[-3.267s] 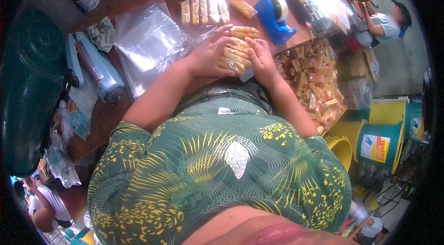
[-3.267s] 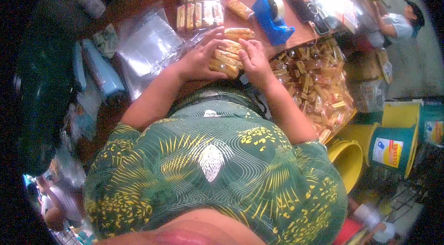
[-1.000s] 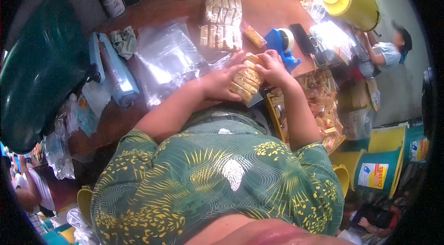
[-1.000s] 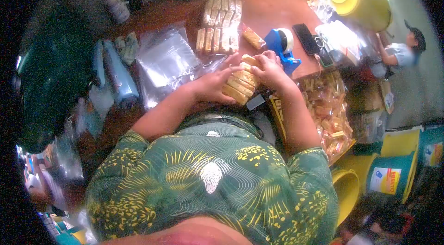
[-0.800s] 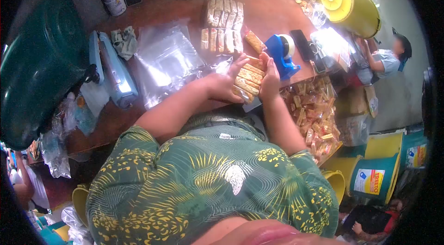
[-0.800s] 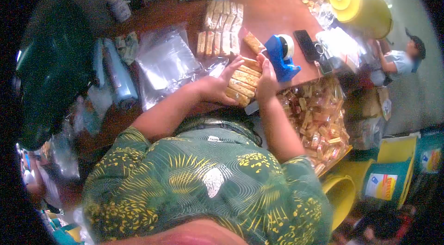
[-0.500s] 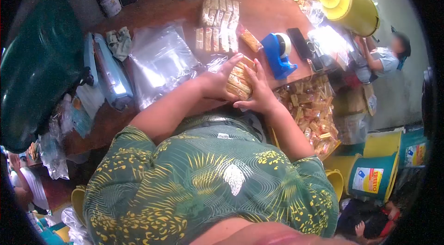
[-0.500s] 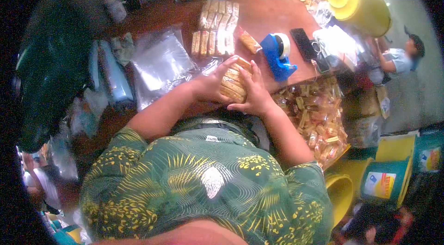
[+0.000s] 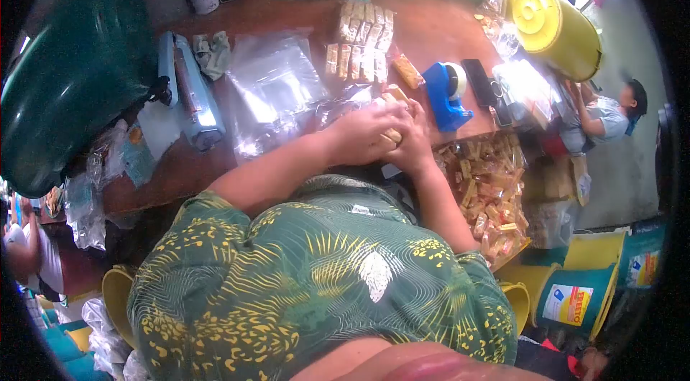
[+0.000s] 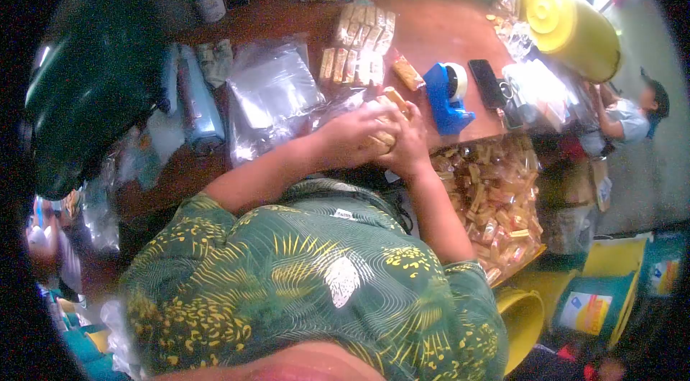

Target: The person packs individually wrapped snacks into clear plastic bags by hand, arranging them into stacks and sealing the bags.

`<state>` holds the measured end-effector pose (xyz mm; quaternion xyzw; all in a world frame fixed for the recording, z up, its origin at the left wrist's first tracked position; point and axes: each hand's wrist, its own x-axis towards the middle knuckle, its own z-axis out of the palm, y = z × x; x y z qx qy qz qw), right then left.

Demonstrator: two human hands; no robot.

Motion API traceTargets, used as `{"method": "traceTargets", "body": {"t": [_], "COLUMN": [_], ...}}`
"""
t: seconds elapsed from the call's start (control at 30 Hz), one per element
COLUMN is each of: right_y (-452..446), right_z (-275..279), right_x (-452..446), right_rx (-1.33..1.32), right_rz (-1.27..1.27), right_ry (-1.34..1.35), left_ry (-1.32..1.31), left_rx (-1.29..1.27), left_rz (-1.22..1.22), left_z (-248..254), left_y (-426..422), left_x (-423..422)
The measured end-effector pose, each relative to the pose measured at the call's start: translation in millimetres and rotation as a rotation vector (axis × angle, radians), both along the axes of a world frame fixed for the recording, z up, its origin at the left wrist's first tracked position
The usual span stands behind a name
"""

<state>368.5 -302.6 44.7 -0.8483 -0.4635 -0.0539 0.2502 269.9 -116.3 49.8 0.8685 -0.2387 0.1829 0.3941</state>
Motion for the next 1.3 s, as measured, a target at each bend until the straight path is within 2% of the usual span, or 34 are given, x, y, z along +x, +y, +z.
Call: {"method": "traceTargets", "body": {"t": [0.03,0.07,0.17,0.2,0.27,0.3,0.33,0.37,0.4,0.47,0.5,0.53,0.6,0.67,0.73,0.77,0.87,0.97,1.0,1.1,1.17,1.2,1.23,1.3], "right_y": [-3.0,-6.3,-16.1,-21.7,-26.2,-31.0,-34.6,-39.2,-38.0,-15.5,-30.7,-30.0,-11.0,26.7,33.0,30.2,35.8,42.2,44.1,50.1,54.1,56.1,63.0,60.1], "right_z": [-7.5,2.7,6.4,-2.6,-0.3,9.7,20.7,21.8,28.2,59.8,28.6,20.2,-0.8,-7.3,-20.9,-21.3,-16.3,-5.5,-13.0,-24.8,-18.1,-12.1,1.9,18.1], "right_x": [3.7,-3.4,-9.4,-2.5,-6.2,-11.6,-16.9,-23.7,-33.9,-62.1,-60.6,-57.2,-46.8,-70.4,-77.1,-71.1,-71.3,-61.8,-57.5,-42.2,-19.9,-9.6,-16.7,-10.2], "right_rx": [-0.018,0.011,0.157,0.207,0.292,0.210,0.236,0.353,0.342,0.629,0.768,0.687,0.468,0.473,0.605,0.355,0.379,0.340,0.369,0.410,0.366,0.307,0.357,0.455], "right_rz": [-0.027,-0.075,-0.139,-0.139,-0.163,-0.224,-0.197,-0.164,-0.090,0.187,0.188,0.140,0.020,0.013,0.235,0.101,0.017,0.041,0.060,0.082,0.076,0.023,-0.033,-0.042], "right_ry": [-0.038,0.012,0.137,0.145,0.189,0.180,0.259,0.390,0.400,0.849,0.671,0.621,0.218,0.082,0.839,0.454,0.569,0.573,0.581,0.515,0.393,0.430,0.483,0.386], "left_ry": [-0.090,-0.249,-0.453,-0.421,-0.228,-0.129,-0.072,-0.077,-0.085,-0.084,-0.083,-0.084,-0.078,0.025,0.185,0.202,0.162,0.366,0.328,0.598,0.356,0.232,0.255,0.439], "left_rx": [0.039,0.065,0.172,0.222,0.291,0.328,0.233,0.189,0.141,0.053,0.018,-0.018,-0.165,-0.316,-0.483,-0.558,-0.278,-0.494,-0.594,-0.907,-0.381,-0.121,-0.276,-0.624], "left_rz": [-0.101,-0.038,0.309,0.474,0.507,0.542,0.459,0.466,0.473,0.492,0.494,0.475,0.489,0.430,0.311,0.275,0.365,0.336,0.265,0.235,0.371,0.422,0.465,0.471], "left_z": [10.2,35.2,39.8,36.7,17.0,8.3,7.4,5.3,1.4,-3.3,-2.7,-0.4,-5.9,-26.4,-45.7,-54.4,-26.4,-8.0,-13.1,-21.8,-24.7,-27.8,-14.4,-3.2], "left_y": [-1.5,-1.5,16.7,21.4,32.0,41.5,49.1,52.0,51.5,57.1,55.5,47.3,26.9,12.2,3.1,2.0,3.5,7.0,10.1,20.6,33.3,39.6,48.8,65.6], "left_x": [-12.8,-35.7,-70.4,-76.4,-77.9,-79.2,-76.5,-74.4,-71.6,-77.0,-74.5,-66.2,-51.3,-46.8,-41.0,-38.0,-50.6,-45.0,-39.1,-24.6,-14.5,-5.2,-9.9,-4.4]}}
